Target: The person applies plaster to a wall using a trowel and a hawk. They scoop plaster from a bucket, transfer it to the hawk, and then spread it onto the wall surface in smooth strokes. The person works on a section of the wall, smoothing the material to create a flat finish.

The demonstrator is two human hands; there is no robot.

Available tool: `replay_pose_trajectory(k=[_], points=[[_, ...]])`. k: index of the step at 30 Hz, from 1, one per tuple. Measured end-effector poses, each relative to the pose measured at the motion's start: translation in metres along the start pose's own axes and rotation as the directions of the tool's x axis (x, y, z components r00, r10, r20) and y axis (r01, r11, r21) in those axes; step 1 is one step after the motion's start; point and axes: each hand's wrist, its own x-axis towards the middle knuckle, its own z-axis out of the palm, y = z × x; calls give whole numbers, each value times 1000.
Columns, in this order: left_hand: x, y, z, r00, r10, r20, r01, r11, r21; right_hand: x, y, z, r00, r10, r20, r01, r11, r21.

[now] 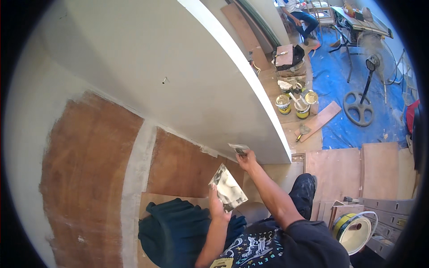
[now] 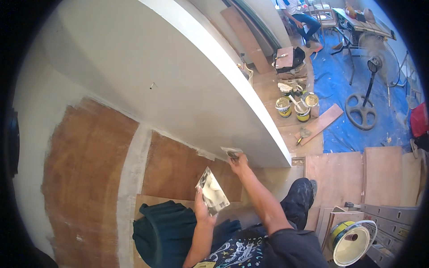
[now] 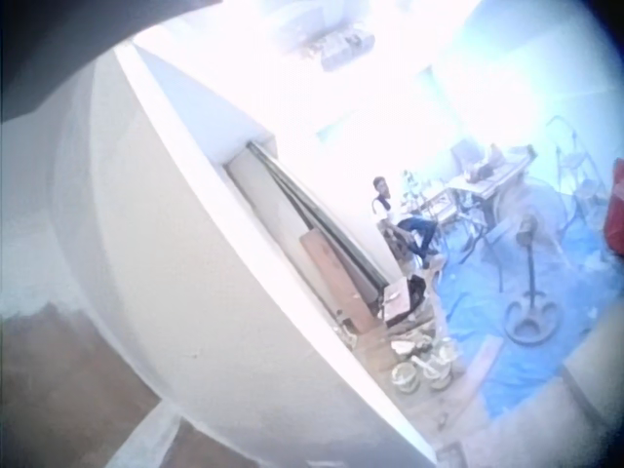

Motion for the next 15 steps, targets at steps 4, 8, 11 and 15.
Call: replay_pose_trajectory(k=[4,8,11,15], points=[[1,6,-20,996,21,-82,-20,1000,12,61,-12,56,998,25,51,-33,988,150],[-9,7,-39,989,16,-147,-15,1000,7,37,-67,42,965,130,226,-159,981,115],[-10,-4,-45,988,-23,-150,22,1000,-11,-20,-123,30,957,64,283,-121,975,186],[8,-27,-39,996,-86,-36,85,996,-42,-81,-193,31,920,16,391,-122,961,247]])
